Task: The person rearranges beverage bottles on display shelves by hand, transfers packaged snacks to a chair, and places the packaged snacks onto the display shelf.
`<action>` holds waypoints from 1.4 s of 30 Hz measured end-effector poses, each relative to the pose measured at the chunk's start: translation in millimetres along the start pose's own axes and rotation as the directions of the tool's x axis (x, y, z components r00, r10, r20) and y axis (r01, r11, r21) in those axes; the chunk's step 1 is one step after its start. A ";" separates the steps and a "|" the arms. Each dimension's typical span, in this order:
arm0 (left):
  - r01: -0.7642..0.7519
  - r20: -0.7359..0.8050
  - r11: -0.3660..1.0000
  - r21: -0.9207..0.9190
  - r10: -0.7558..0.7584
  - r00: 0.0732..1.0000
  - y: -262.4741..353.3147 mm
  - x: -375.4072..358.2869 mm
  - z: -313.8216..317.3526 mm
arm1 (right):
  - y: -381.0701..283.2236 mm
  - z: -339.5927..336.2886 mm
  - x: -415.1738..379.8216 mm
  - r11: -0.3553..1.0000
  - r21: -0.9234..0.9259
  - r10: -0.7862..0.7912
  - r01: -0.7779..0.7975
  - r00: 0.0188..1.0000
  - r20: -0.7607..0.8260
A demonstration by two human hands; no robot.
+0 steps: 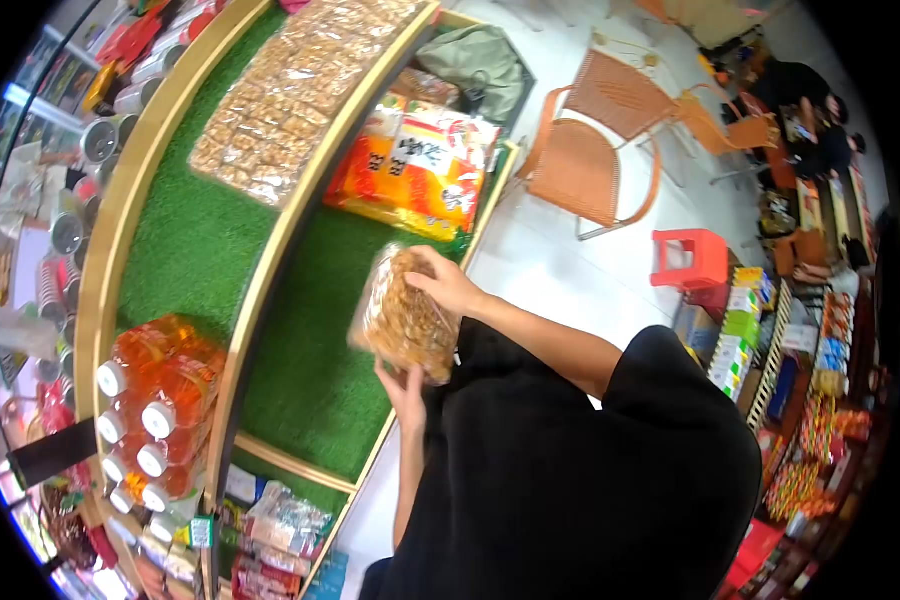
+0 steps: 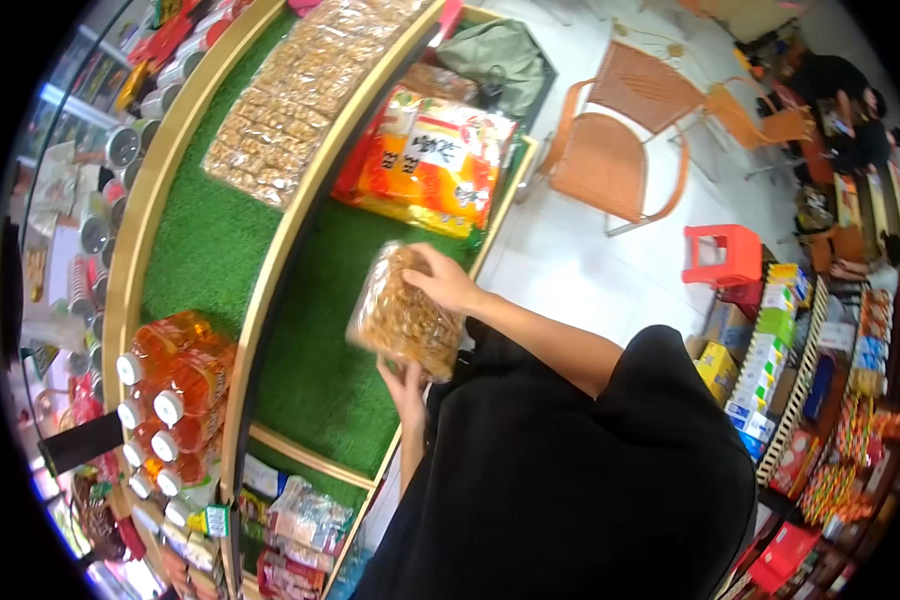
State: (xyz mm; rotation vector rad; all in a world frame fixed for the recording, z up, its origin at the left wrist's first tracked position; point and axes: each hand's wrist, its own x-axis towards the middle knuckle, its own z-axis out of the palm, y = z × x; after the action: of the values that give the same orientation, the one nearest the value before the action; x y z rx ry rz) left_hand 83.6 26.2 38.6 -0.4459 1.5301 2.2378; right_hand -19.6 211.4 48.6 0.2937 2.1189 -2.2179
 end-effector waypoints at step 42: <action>0.104 0.196 0.527 0.843 -0.481 0.855 -186.4 89.3 324.0 | 171.1 -363.0 -194.1 0.755 0.435 0.646 -0.490 0.668 -0.369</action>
State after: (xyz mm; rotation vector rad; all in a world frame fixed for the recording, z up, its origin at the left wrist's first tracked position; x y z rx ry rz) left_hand 83.3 402.4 -39.9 0.0621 1.8437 1.0425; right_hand 235.1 546.3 -98.5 1.4889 1.4747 -2.1701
